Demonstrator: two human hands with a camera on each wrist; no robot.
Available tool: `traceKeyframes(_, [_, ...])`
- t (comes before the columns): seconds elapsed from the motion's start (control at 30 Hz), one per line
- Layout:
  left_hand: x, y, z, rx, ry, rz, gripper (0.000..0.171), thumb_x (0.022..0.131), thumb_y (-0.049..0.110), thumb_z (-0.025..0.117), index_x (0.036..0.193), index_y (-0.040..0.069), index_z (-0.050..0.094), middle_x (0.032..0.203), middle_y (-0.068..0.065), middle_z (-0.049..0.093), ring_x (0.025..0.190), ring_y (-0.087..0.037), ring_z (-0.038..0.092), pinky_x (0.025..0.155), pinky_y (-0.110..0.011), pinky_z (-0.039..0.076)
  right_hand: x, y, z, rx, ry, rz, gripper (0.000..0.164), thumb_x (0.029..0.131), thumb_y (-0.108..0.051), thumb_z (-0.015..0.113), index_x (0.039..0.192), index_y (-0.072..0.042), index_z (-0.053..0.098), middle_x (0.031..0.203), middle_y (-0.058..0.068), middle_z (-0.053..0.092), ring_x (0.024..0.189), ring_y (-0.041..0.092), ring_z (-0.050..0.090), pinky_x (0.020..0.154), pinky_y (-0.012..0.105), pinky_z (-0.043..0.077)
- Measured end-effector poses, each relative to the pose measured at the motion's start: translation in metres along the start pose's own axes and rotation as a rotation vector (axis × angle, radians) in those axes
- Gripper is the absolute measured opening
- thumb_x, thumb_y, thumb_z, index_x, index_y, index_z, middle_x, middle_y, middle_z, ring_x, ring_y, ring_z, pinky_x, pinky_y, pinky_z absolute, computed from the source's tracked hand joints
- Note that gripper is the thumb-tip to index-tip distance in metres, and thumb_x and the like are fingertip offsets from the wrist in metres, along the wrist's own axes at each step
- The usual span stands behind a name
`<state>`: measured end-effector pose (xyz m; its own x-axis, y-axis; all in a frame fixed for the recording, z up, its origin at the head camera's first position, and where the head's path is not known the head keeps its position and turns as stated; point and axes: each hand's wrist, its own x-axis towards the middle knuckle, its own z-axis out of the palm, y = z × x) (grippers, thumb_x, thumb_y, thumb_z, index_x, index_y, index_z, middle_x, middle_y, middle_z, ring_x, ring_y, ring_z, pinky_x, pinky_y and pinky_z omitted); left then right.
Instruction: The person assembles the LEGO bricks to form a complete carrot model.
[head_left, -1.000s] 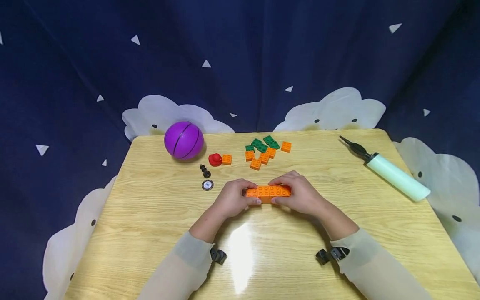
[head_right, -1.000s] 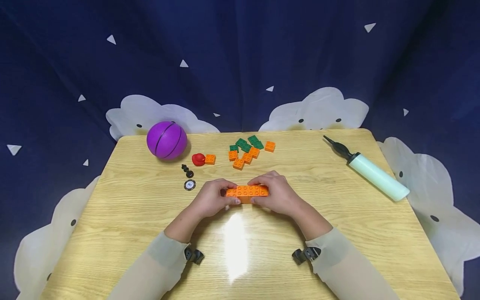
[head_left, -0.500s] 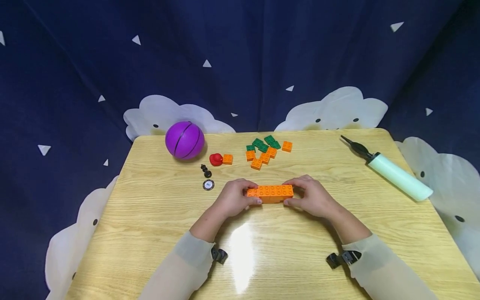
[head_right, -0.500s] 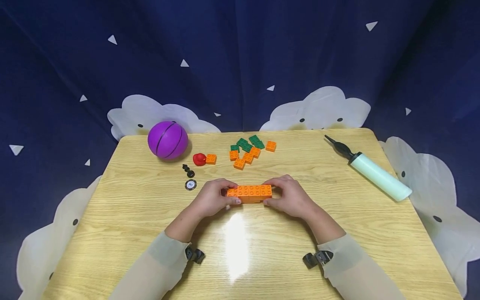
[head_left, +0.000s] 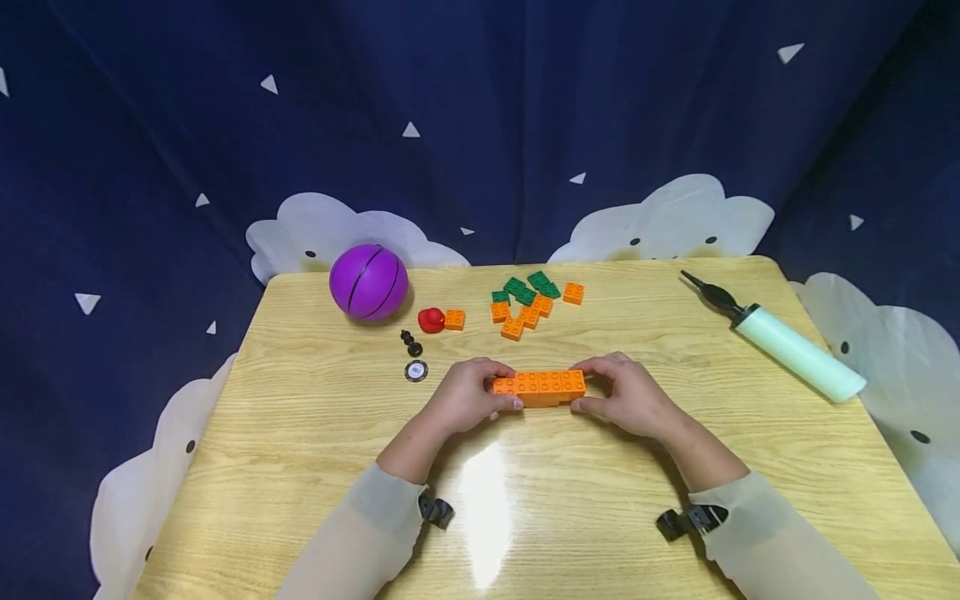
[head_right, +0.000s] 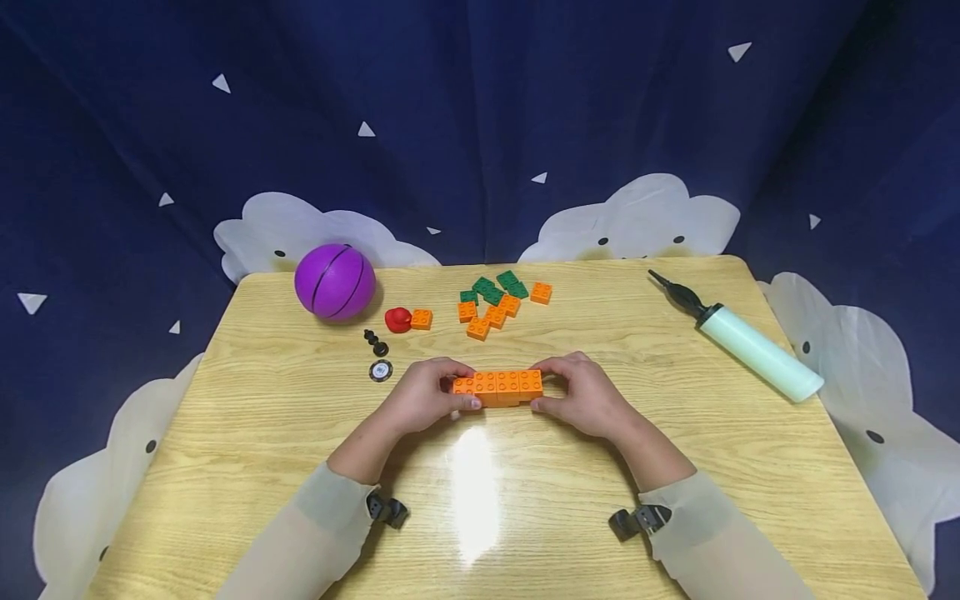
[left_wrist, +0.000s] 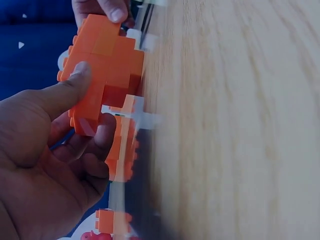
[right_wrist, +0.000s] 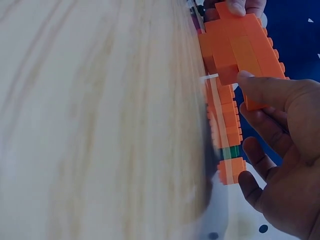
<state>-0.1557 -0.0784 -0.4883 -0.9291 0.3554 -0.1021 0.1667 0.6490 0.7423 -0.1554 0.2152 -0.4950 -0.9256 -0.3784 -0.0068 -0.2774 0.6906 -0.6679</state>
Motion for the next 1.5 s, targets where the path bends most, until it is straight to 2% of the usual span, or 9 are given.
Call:
traceKeyframes(0.2, [0.0, -0.005, -0.004, -0.035, -0.026, 0.028, 0.047, 0.083, 0.036, 0.089, 0.124, 0.018, 0.074, 0.095, 0.007, 0.065, 0.081, -0.014, 0.057, 0.072, -0.031, 0.049, 0.001, -0.002, 0.0, -0.003, 0.009, -0.015, 0.05, 0.082, -0.025, 0.091, 0.127, -0.014, 0.072, 0.125, 0.005, 0.068, 0.119, 0.028, 0.058, 0.105, 0.055, 0.044])
traceKeyframes(0.37, [0.0, -0.009, -0.011, -0.106, -0.053, 0.027, 0.047, 0.082, 0.036, 0.09, 0.123, 0.019, 0.074, 0.101, 0.009, 0.068, 0.09, -0.015, 0.062, 0.08, -0.033, 0.053, 0.001, -0.001, 0.0, -0.007, 0.012, -0.02, 0.05, 0.082, -0.024, 0.091, 0.127, -0.013, 0.072, 0.125, 0.006, 0.069, 0.12, 0.029, 0.058, 0.105, 0.055, 0.044])
traceKeyframes(0.53, [0.001, -0.014, -0.021, -0.169, -0.053, 0.049, 0.049, 0.083, 0.03, 0.09, 0.126, 0.012, 0.073, 0.11, 0.004, 0.071, 0.095, -0.015, 0.065, 0.085, -0.034, 0.055, 0.001, 0.0, 0.0, -0.002, 0.01, -0.012, 0.05, 0.082, -0.024, 0.09, 0.128, -0.014, 0.072, 0.126, 0.007, 0.068, 0.12, 0.029, 0.058, 0.106, 0.055, 0.043])
traceKeyframes(0.7, [0.003, -0.019, -0.031, -0.19, -0.049, 0.062, 0.05, 0.085, 0.025, 0.088, 0.129, 0.009, 0.071, 0.118, -0.006, 0.072, 0.096, -0.016, 0.067, 0.086, -0.035, 0.056, 0.001, 0.0, 0.0, 0.009, 0.014, -0.016, 0.05, 0.082, -0.023, 0.091, 0.127, -0.013, 0.072, 0.126, 0.006, 0.068, 0.119, 0.029, 0.058, 0.105, 0.055, 0.044])
traceKeyframes(0.97, [0.008, -0.026, -0.043, -0.15, 0.011, 0.055, 0.046, 0.087, 0.019, 0.086, 0.129, 0.009, 0.071, 0.121, -0.01, 0.07, 0.102, -0.022, 0.068, 0.087, -0.037, 0.057, 0.0, -0.001, 0.0, 0.001, 0.019, -0.017, 0.049, 0.082, -0.023, 0.091, 0.127, -0.013, 0.072, 0.126, 0.006, 0.069, 0.12, 0.029, 0.058, 0.105, 0.055, 0.044])
traceKeyframes(1.1, [0.01, -0.029, -0.048, -0.129, 0.061, 0.027, 0.047, 0.088, 0.017, 0.085, 0.131, 0.008, 0.07, 0.123, -0.011, 0.069, 0.103, -0.023, 0.066, 0.086, -0.038, 0.057, 0.0, -0.002, 0.0, -0.001, 0.019, -0.018, 0.05, 0.082, -0.022, 0.091, 0.127, -0.013, 0.072, 0.126, 0.007, 0.069, 0.12, 0.03, 0.058, 0.105, 0.055, 0.044])
traceKeyframes(1.3, [0.016, -0.034, -0.049, -0.091, 0.096, -0.035, 0.05, 0.09, 0.021, 0.084, 0.136, 0.011, 0.067, 0.132, -0.009, 0.066, 0.101, -0.021, 0.062, 0.084, -0.038, 0.054, 0.0, -0.003, 0.0, 0.002, 0.018, -0.02, 0.05, 0.081, -0.022, 0.091, 0.127, -0.012, 0.073, 0.125, 0.006, 0.069, 0.119, 0.029, 0.058, 0.104, 0.054, 0.045])
traceKeyframes(1.5, [0.021, -0.038, -0.047, -0.047, 0.139, -0.041, 0.056, 0.091, 0.023, 0.083, 0.141, 0.011, 0.062, 0.129, -0.013, 0.06, 0.097, -0.024, 0.061, 0.082, -0.039, 0.052, 0.0, -0.004, 0.0, 0.001, 0.018, -0.014, 0.049, 0.081, -0.021, 0.091, 0.126, -0.013, 0.073, 0.126, 0.006, 0.069, 0.12, 0.029, 0.058, 0.105, 0.055, 0.044])
